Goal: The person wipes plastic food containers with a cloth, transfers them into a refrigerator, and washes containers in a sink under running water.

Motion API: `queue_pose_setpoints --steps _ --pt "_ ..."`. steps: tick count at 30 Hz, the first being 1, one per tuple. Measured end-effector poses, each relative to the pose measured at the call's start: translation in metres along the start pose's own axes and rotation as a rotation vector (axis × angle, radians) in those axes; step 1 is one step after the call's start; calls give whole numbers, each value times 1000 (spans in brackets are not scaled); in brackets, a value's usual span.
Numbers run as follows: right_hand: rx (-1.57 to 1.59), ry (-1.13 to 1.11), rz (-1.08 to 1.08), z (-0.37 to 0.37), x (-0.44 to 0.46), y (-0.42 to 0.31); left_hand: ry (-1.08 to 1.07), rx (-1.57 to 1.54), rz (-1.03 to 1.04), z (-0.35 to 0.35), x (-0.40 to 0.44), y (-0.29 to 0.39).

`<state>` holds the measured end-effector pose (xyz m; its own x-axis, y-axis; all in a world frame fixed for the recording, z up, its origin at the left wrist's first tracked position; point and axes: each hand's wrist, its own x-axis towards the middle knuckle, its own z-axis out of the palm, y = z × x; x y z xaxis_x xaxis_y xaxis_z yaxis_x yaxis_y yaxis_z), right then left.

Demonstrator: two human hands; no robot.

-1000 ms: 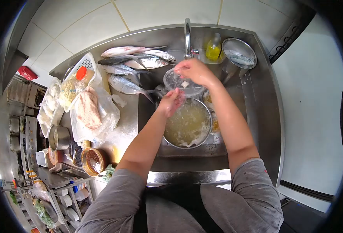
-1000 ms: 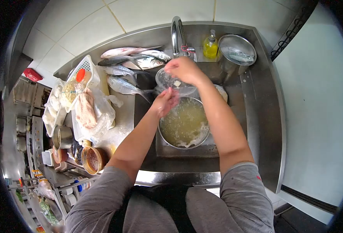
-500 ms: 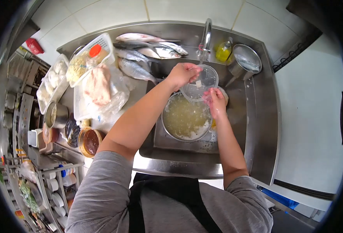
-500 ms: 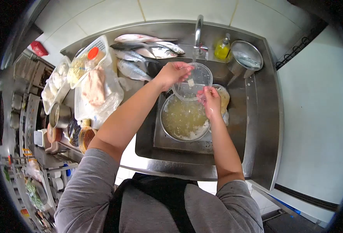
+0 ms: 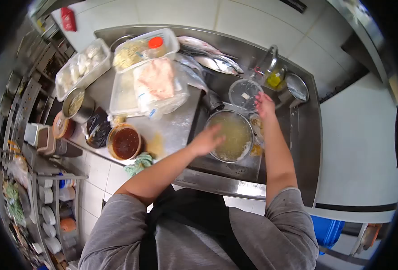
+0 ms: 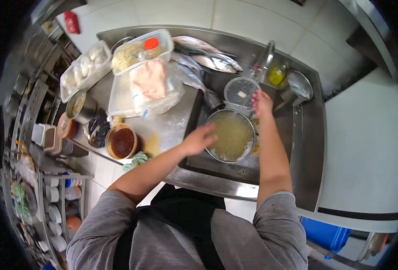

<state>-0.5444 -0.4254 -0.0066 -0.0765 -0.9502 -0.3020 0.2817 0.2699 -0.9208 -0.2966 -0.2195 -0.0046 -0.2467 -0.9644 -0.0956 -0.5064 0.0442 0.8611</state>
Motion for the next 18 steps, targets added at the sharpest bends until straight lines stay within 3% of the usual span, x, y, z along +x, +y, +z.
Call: queue_pose_setpoints --steps 3,4,5,6,9,10,11,13,16,18 --pt "-458 81 -241 11 29 -14 -255 426 32 -11 -75 5" --pt "-706 138 -476 -1 57 -10 -217 400 -8 -9 -95 -6" --pt "-1071 240 -692 -7 68 -15 -184 494 131 -6 -113 -20" --pt "-1237 271 -730 18 24 -37 -152 598 272 -7 -128 -33" --pt "-1073 254 -989 36 -57 -21 -255 406 274 -25 -166 -61" --pt "-1021 315 -1032 50 -101 -4 -173 397 337 -32 -179 -69" --pt "-1098 298 -953 47 -129 23 -162 390 328 -40 -192 -75" --pt "-1753 -17 -779 -9 -143 76 -27 159 328 -60 -218 -87" --pt "-1629 59 -661 30 -223 54 87 220 345 -98 -256 -94" --pt "-1369 168 -1053 55 -262 37 130 247 343 -113 -273 -101"
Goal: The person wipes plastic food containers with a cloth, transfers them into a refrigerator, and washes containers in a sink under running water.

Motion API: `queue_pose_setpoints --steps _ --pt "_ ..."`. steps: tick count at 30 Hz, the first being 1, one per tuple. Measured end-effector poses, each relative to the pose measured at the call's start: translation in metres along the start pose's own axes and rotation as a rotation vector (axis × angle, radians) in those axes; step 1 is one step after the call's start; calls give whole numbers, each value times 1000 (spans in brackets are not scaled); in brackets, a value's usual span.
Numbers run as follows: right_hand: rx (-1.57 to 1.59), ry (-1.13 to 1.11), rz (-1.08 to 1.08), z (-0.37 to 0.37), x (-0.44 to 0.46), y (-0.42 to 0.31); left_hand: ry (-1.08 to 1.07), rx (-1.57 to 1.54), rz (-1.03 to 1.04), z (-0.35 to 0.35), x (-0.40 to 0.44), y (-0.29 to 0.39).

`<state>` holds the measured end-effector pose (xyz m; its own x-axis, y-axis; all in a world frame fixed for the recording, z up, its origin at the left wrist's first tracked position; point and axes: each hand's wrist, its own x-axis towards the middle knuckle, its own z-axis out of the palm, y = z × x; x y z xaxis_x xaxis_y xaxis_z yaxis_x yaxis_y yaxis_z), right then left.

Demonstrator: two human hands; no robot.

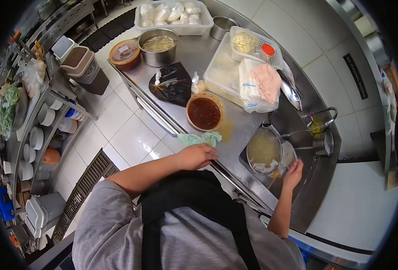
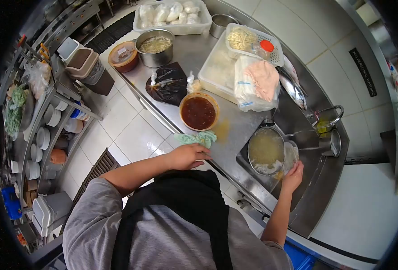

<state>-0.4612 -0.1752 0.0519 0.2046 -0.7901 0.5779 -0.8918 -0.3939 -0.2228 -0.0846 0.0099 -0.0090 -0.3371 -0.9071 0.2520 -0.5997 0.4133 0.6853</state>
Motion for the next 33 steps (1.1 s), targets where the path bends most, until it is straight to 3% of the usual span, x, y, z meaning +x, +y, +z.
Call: queue_pose_setpoints --steps 1,3,5,7,10,11,13,14,16,17,19,21,22,25,27,28,30,31,33 --pt "-6 2 1 -1 -7 -3 0 -3 5 -5 -5 -2" --pt "-23 -296 -22 -4 -21 -14 62 -25 -25 -17 -12 0" --pt "13 -253 -82 -4 -24 -46 110 -40 -19 -29 -14 7" --pt "341 -381 -101 -12 -27 -109 295 -93 -57 -39 -15 20" --pt "713 -514 -105 -6 -43 -212 399 -146 31 -67 -12 33" --pt "853 -527 -134 6 -50 -232 393 -153 36 -72 -16 26" --pt "982 -465 -195 17 -41 -275 176 -437 -98 -93 -42 2" --pt "982 -460 -188 30 -39 -283 274 -382 -102 -106 -54 -9" --pt "1135 -424 198 68 -43 -282 467 -182 -218 -137 -74 -27" --pt "1134 -417 215 86 -46 -272 558 -37 -330 -152 -80 -36" --pt "415 -540 -222 111 -55 -248 714 326 -349 -176 -71 -55" --pt "380 -543 -193 114 -67 -250 681 606 -387 -184 -56 -87" --pt "361 -599 -162 123 -73 -244 664 599 -378 -183 -47 -103" --pt "314 -681 -124 122 -73 -226 460 859 -481 -168 -26 -139" --pt "629 -610 61 106 -64 -210 242 854 -513 -157 -16 -146" --pt "660 -681 237 106 -64 -187 228 859 -477 -153 -16 -147" --pt "1388 -562 776 61 -33 -141 291 844 -446 -153 -14 -136" --pt "1570 -482 755 57 -28 -110 364 823 -433 -155 -14 -128" --pt "1637 -318 869 40 2 -67 539 681 -352 -160 -4 -111"
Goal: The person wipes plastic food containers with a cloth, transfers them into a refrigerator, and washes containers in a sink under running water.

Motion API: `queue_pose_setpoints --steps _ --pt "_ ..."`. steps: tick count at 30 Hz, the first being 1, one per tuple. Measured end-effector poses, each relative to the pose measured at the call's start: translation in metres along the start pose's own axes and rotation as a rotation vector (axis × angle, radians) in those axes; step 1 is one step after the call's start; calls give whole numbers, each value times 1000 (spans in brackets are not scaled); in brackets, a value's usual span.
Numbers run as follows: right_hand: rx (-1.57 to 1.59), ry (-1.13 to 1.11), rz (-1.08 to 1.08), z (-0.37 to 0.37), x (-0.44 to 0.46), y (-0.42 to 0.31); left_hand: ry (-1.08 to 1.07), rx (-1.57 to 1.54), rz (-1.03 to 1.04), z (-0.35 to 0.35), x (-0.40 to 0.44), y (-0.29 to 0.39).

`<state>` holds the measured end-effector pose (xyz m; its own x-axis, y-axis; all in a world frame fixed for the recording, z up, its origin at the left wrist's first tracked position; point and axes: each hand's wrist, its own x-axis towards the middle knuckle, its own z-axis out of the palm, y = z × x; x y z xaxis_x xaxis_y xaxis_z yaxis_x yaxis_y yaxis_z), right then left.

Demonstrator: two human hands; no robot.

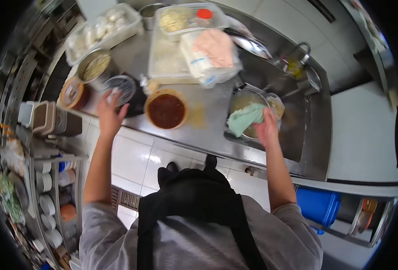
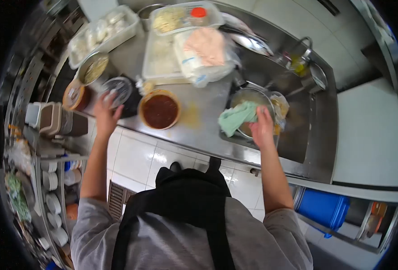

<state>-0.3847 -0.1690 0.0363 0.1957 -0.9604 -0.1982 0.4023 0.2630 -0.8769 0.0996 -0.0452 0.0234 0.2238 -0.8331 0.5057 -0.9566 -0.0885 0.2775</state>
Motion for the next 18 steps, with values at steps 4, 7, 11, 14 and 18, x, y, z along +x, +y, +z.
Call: queue_pose_setpoints --steps 4,7,11,14,18 --pt "-94 300 -36 -87 89 -55 236 -179 -25 -20 48 78" --pt "-253 406 -19 -127 163 -79 265 -345 121 -25 86 185" --pt "-832 283 -143 -174 258 -91 33 -591 295 26 119 311" --pt "-882 240 -196 -184 290 -107 -221 -814 315 120 134 374" --pt "-976 23 -216 -173 287 -139 -515 -968 -50 232 167 448"
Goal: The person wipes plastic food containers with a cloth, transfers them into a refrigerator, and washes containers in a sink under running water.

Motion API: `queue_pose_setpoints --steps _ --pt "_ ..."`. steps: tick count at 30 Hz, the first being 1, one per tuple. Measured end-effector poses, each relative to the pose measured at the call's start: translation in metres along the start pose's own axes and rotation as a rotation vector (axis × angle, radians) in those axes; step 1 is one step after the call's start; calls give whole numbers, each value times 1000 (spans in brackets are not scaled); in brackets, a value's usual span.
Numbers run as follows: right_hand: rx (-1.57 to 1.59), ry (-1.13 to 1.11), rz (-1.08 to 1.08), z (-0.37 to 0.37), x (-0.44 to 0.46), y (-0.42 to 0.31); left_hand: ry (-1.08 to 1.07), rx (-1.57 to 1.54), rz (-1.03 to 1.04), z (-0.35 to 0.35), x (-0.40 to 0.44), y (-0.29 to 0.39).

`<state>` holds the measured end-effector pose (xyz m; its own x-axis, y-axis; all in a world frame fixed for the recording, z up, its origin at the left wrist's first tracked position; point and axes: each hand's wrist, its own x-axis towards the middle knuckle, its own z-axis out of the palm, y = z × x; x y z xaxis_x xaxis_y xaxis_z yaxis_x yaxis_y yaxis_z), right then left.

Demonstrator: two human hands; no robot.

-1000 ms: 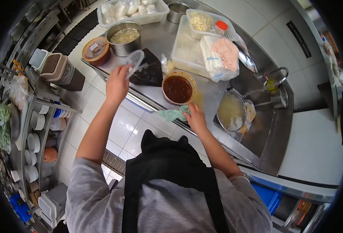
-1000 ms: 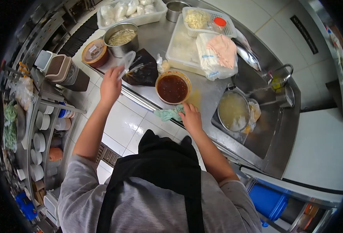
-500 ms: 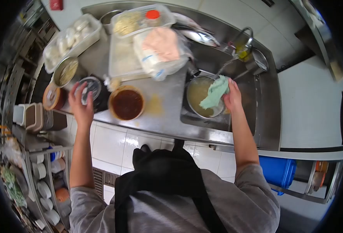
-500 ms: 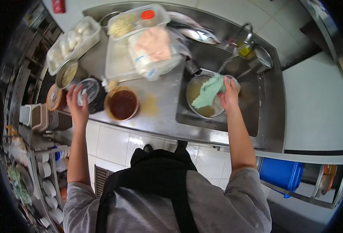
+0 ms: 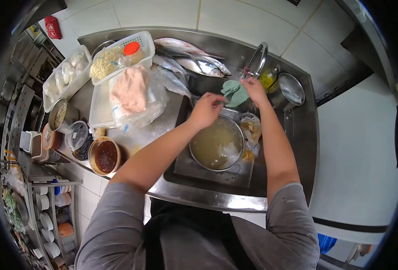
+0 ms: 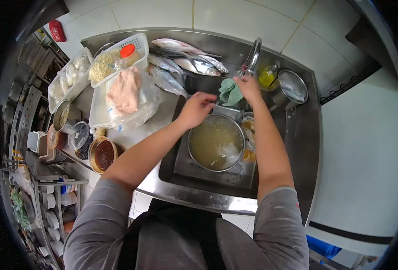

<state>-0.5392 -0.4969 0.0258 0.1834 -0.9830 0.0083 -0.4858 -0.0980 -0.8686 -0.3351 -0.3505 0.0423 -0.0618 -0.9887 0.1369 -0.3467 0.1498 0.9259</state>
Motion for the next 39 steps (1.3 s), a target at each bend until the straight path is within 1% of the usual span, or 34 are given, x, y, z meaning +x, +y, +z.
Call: queue_pose_setpoints --steps 1,2,3,4,5,6,7,8,9,10,11,12,14,15,16,18,20,21,22,23,24,25,26,27,29,30,31,32,33,35,36,37,38,39 --pt "194 31 6 4 12 16 6 -1 -1 24 21 -6" --pt "191 27 4 -3 4 1 185 77 92 47 40 -10" --pt "469 -43 56 -12 -18 -34 364 157 185 61 55 -14" --pt "747 -113 108 -21 -31 -53 367 155 185 66 68 -16" --pt "741 -58 52 -28 -28 -42 288 98 70 71 79 -17" --pt "738 -56 55 -36 -24 -27 205 41 -46 79 90 -22" --pt "831 46 44 -41 -21 -10 85 -99 -53 82 100 -35" --pt "924 151 35 -44 -20 8 78 -100 -58 84 100 -36" --pt "1068 295 72 -41 -20 22 -31 -356 -147 83 99 -32" --pt "1071 303 88 -32 -23 37 -141 -610 -244 85 96 -28" --pt "1101 340 163 -18 -31 50 -59 -766 -301 92 91 -24" --pt "1132 374 237 -1 -38 58 -63 -762 -323 96 85 -24" --pt "864 451 143 51 -60 58 143 -1066 -816 103 73 -30" --pt "546 483 76 76 -78 48 191 -740 -852 129 69 -80" --pt "229 499 7 91 -94 42 107 -538 -764 142 52 -111" --pt "232 462 34 114 -106 99 162 -417 -925 127 17 -83" --pt "237 432 60 131 -121 165 100 -697 -933 142 -27 -184" --pt "-31 379 151 130 -134 198 96 -689 -955 141 -45 -181" --pt "-300 315 230 136 -146 223 204 -692 -1031 137 -60 -165" --pt "-300 307 238 151 -159 246 315 -695 -1100 134 -70 -157" --pt "-438 330 196 165 -174 268 315 -695 -1112 137 -81 -171" --pt "-576 351 148 172 -183 279 332 -941 -1131 143 -94 -197" --pt "-225 172 332 177 -186 260 349 -1190 -1138 149 -104 -219" --pt "130 -7 505 185 -186 222 351 -1194 -1145 150 -110 -230" --pt "332 92 177 191 -203 159 174 -1378 -1339 153 -118 -248" --pt "299 86 12 190 -210 135 210 -1288 -1310 158 -121 -253" --pt "321 50 -74 184 -213 114 244 -1195 -1283 163 -123 -256" --pt "343 11 -157 179 -214 104 190 -1060 -1345 163 -114 -244" --pt "341 6 -148 181 -213 119 136 -923 -1406 163 -105 -228" --pt "13 91 129 187 -190 178 28 -636 -1493 162 -88 -207" --pt "-148 83 75 179 -181 208 31 -636 -1497 167 -89 -208" --pt "-307 77 23 174 -178 232 111 -766 -1475 172 -91 -211" --pt "-302 81 24 178 -179 244 190 -894 -1440 174 -91 -218" --pt "-181 141 31 180 -182 252 99 -849 -1501 167 -89 -218"
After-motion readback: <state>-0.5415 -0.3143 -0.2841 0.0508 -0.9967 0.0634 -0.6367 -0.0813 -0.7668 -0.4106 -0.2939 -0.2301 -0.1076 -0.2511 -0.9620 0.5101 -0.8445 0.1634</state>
